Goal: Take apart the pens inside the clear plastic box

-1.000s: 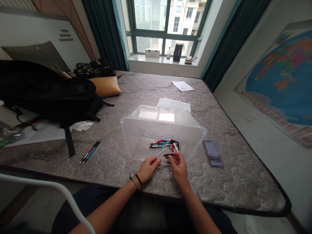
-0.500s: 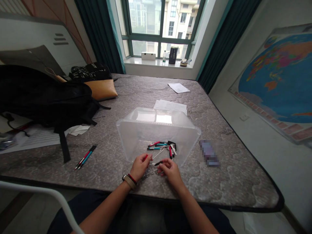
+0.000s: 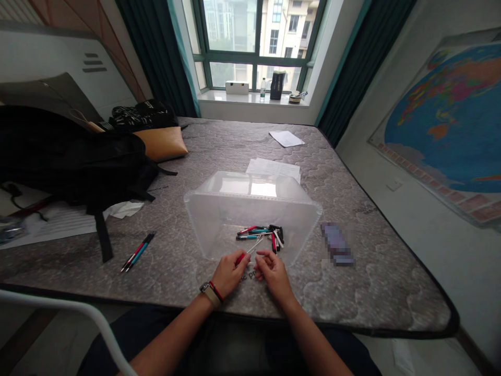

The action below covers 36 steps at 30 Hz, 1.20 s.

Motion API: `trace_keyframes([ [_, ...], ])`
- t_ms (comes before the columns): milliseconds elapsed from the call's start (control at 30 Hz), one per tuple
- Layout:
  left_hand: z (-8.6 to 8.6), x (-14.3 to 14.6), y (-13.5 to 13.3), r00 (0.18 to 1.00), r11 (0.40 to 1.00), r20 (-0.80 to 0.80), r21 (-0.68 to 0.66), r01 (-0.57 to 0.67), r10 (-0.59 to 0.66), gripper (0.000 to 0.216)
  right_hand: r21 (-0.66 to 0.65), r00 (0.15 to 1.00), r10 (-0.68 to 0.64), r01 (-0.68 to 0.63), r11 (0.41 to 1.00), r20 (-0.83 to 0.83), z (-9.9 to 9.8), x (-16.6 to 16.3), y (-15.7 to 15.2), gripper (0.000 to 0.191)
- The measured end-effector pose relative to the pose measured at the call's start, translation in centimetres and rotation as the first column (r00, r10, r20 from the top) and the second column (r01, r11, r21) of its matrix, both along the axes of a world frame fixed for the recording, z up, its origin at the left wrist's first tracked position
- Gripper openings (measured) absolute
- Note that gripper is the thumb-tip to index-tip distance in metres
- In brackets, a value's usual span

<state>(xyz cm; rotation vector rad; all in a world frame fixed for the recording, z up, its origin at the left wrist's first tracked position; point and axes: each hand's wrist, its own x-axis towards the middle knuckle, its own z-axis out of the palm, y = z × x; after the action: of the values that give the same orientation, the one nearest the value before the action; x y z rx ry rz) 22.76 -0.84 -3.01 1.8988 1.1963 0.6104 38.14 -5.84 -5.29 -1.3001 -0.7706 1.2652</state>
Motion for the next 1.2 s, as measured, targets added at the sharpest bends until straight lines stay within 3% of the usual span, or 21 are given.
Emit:
trace_keyframes([
  [100,0.4,0.2,-0.8,0.987,0.99,-0.142,0.111,0.088,-0.072,0.034,-0.004,1.0,0.006,-0.006,1.0,-0.016,-0.2,0.0,0.2,0.037],
  [200,0.5,0.3,-1.1,0.977,0.984,-0.189,0.127,0.123,-0.098,0.032,0.023,0.999,-0.009,0.01,1.0,-0.031,0.3,0.3,0.2,0.035],
  [300,0.4,0.1,-0.8,0.976,0.986,-0.2,0.123,0.112,-0.086,0.034,0.045,0.986,-0.14,0.144,0.988,-0.085,0.9,0.7,0.1,0.034],
  [400,0.5,-0.4,-0.2,0.981,0.992,-0.193,0.129,0.006,0.02,0.036,0.077,0.963,-0.251,0.259,0.963,-0.096,1.0,1.0,0.0,0.032],
  [567,0.5,-1.3,0.9,0.974,0.972,-0.018,0.059,-0.227,0.228,0.038,0.066,0.998,-0.065,0.066,0.996,-0.02,0.7,0.4,-0.1,0.031],
  [667,0.5,-1.2,1.1,0.967,0.967,0.018,0.034,-0.253,0.253,0.039,0.179,0.973,-0.225,0.212,0.961,0.056,1.0,0.4,-0.1,0.046],
  [733,0.5,-1.0,0.9,0.975,0.974,0.009,0.029,-0.223,0.222,0.039,0.216,0.952,-0.292,0.267,0.939,0.094,1.2,0.6,-0.1,0.058],
  [767,0.5,-0.8,0.7,0.981,0.981,0.001,0.028,-0.194,0.194,0.039,0.197,0.956,-0.271,0.246,0.949,0.11,1.2,0.7,-0.1,0.055],
  [867,0.5,-0.3,0.0,0.994,0.995,-0.066,0.051,-0.085,0.088,0.038,0.083,0.988,-0.098,0.088,0.993,0.121,0.9,0.8,-0.2,0.035],
  [1000,0.4,0.1,-0.9,0.982,0.996,-0.185,0.074,0.044,-0.03,0.037,0.001,0.995,0.079,-0.079,0.997,0.063,0.5,0.0,-0.1,0.034],
  [1200,0.6,0.3,-1.2,0.974,0.983,-0.143,0.033,0.182,-0.175,0.035,0.035,0.991,0.132,-0.133,0.991,0.013,0.9,-0.1,0.0,0.033],
])
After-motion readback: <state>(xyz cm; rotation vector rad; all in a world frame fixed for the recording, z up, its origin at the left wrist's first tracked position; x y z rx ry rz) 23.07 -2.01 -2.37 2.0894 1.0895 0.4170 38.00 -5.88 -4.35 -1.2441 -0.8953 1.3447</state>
